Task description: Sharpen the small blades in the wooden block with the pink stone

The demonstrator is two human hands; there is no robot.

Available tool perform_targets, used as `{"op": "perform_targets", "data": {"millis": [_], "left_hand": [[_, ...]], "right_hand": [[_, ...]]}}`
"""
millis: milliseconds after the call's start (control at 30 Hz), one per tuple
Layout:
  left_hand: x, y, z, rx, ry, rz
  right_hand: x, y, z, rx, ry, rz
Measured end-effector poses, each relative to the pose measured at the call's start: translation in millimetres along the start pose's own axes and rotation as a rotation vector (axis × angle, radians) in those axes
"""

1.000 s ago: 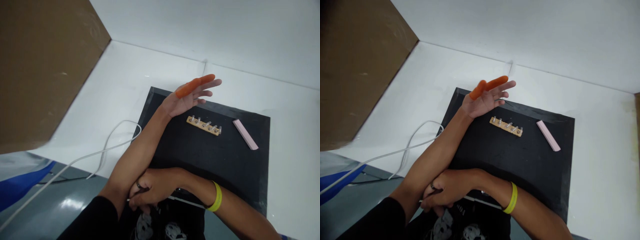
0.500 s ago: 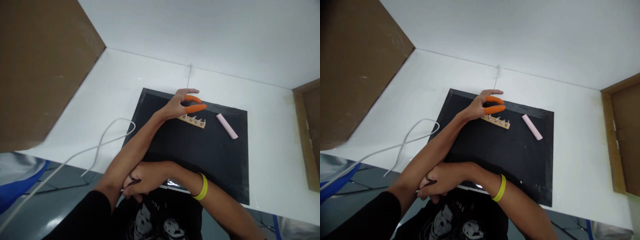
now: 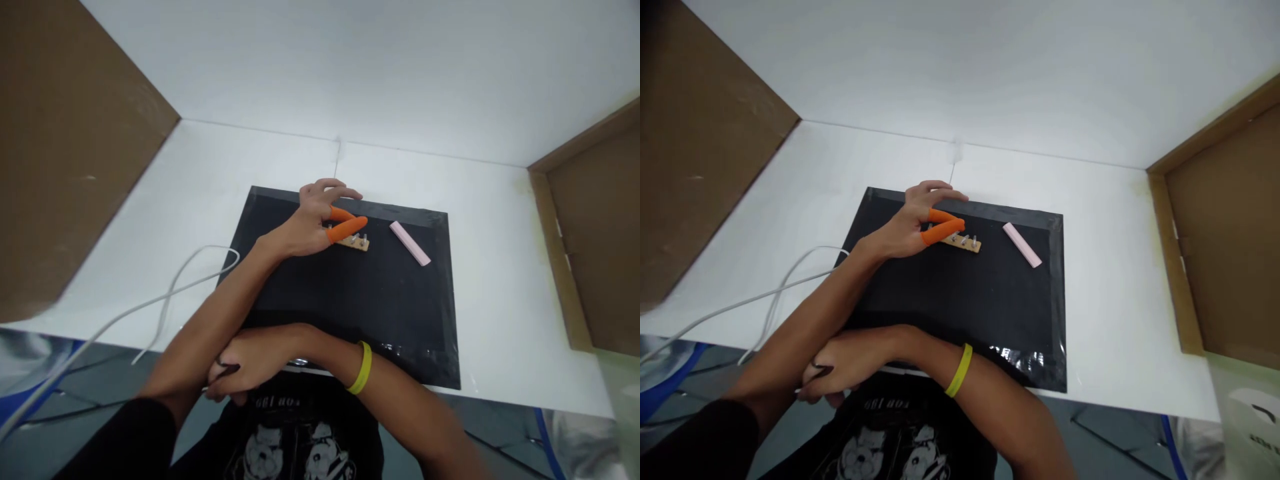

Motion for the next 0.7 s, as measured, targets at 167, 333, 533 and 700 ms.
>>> {"op": "perform_targets", "data": {"millis": [167, 333, 533, 700], "left_hand": [[-6, 5.8, -8, 0.134, -0.029, 0.101], [-10, 14.2, -7, 0.26, 0.006, 0.152], [-12, 14.0, -3, 0.36, 0.023, 0.145], [-13, 14.1, 5, 0.416, 0.027, 0.163]], "right_hand": [[-3, 1, -1, 0.012, 0.01, -0.01], [-1, 0, -9, 0.009, -0.037, -0.031], [-1, 2, -5, -0.037, -0.113, -0.019], [-5, 1, 0, -0.088, -0.066, -0.017]]}}
Point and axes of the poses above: each hand's wrist, its own x-axis towards the middle knuckle, its own y-axis out of the palm, z = x × y, the point moved 7 cm from there along x, towards the middle knuckle, and after that the axes turned 14 degrees about x, right-handed, at the moved point
